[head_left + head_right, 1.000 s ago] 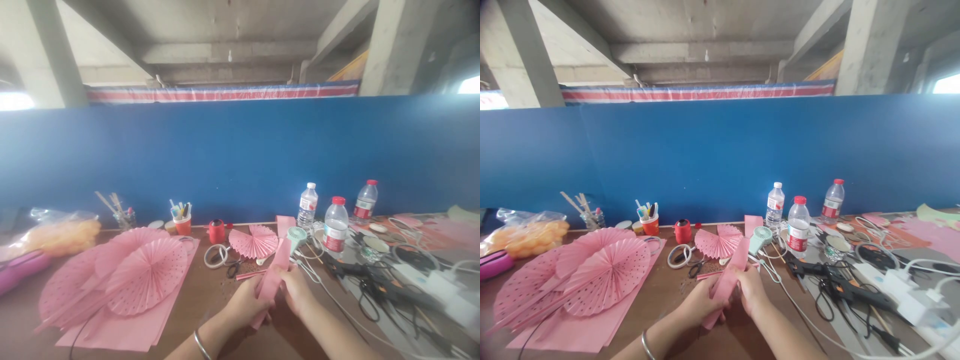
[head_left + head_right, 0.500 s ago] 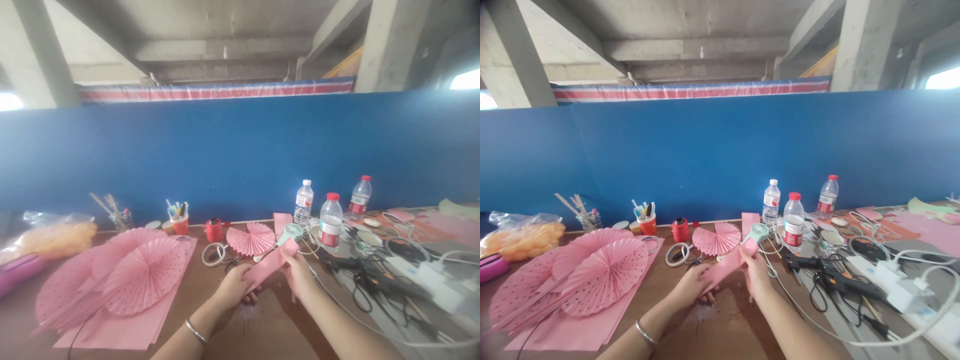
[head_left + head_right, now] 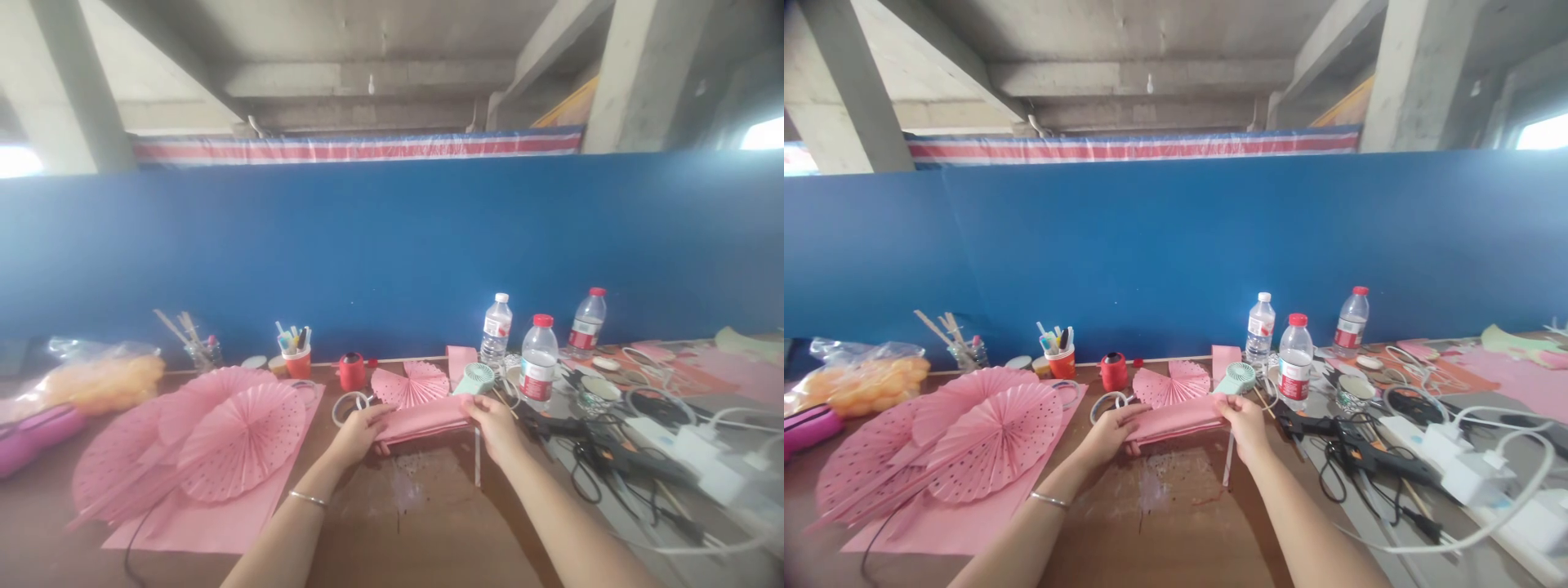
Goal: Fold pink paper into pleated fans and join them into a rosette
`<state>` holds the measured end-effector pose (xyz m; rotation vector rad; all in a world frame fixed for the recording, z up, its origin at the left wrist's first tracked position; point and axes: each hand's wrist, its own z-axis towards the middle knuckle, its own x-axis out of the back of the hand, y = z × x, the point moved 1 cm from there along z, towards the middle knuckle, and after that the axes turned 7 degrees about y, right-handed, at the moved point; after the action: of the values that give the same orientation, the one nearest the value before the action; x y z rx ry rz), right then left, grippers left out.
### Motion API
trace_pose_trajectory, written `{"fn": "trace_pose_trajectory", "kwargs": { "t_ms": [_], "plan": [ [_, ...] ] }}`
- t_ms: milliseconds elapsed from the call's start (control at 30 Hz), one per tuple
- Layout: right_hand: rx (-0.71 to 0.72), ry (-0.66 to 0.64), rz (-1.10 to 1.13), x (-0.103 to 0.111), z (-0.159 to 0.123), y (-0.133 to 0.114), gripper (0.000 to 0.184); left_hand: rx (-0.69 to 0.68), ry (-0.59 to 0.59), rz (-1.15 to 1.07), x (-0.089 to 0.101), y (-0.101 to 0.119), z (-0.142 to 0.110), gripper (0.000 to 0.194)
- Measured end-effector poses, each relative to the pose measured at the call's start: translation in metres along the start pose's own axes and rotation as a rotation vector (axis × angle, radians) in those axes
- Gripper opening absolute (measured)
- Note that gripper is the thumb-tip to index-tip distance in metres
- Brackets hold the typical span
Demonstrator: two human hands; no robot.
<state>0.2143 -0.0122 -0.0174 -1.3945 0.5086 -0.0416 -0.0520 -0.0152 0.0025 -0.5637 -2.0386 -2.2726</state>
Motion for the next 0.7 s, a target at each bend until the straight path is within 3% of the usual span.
{"fn": "trace_pose_trajectory", "kwargs": {
  "t_ms": [133, 433, 700],
  "plan": [
    [0.018, -0.003, -0.057, 0.002, 0.002, 0.002, 0.031, -0.016, 0.037, 0.005, 0.0, 0.001, -0.001, 0.051],
    [0.038, -0.115, -0.223, 0.005, -0.002, -0.01, 0.024, 0.0, -0.077, 0.076, -0.004, 0.001, -0.006, 0.045],
    [0.077, -0.155, -0.289, 0.006, 0.001, -0.013, 0.023, 0.024, -0.036, 0.097, 0.0, 0.0, -0.003, 0.045]
  ]
}}
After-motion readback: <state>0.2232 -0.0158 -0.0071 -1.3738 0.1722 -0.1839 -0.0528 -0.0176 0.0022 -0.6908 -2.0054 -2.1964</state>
